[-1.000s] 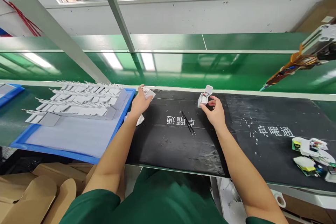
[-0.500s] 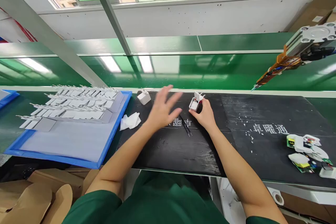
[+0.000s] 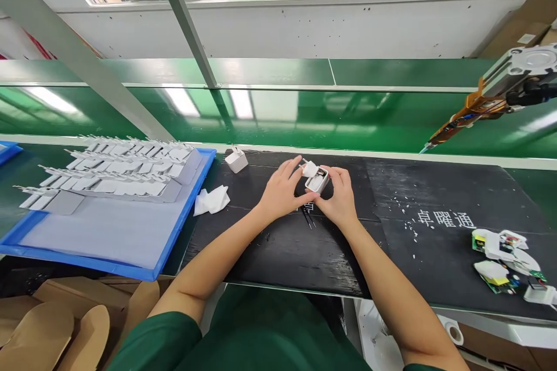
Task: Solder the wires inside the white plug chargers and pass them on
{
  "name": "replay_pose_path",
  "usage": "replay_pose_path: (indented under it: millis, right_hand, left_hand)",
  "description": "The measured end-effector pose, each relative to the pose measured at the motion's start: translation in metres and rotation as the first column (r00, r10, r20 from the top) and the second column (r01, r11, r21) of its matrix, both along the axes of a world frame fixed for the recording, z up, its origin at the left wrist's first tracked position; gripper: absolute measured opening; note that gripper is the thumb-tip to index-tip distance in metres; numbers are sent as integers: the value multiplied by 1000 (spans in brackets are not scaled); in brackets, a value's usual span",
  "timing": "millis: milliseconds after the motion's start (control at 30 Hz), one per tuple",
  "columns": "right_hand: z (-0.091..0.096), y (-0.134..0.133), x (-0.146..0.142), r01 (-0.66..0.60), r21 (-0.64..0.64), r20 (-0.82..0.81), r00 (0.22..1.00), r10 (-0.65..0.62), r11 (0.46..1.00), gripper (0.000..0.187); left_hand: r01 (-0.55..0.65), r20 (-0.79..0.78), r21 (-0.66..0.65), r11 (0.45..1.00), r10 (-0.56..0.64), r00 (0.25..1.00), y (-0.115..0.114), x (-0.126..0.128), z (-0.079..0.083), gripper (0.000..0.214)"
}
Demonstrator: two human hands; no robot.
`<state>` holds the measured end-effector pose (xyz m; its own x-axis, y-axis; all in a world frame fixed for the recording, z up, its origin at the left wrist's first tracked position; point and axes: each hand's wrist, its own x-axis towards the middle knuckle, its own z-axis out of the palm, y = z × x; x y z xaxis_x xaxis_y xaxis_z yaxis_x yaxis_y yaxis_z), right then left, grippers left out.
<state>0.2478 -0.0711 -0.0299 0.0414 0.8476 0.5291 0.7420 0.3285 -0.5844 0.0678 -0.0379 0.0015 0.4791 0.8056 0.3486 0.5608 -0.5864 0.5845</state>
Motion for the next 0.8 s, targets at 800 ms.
replay_pose_path:
  millis: [800]
  right_hand:
    - [50, 17, 138, 641, 194, -649, 652, -393, 743, 60]
  left_hand:
    - [145, 538, -478, 866, 158, 828, 6, -37, -3, 50]
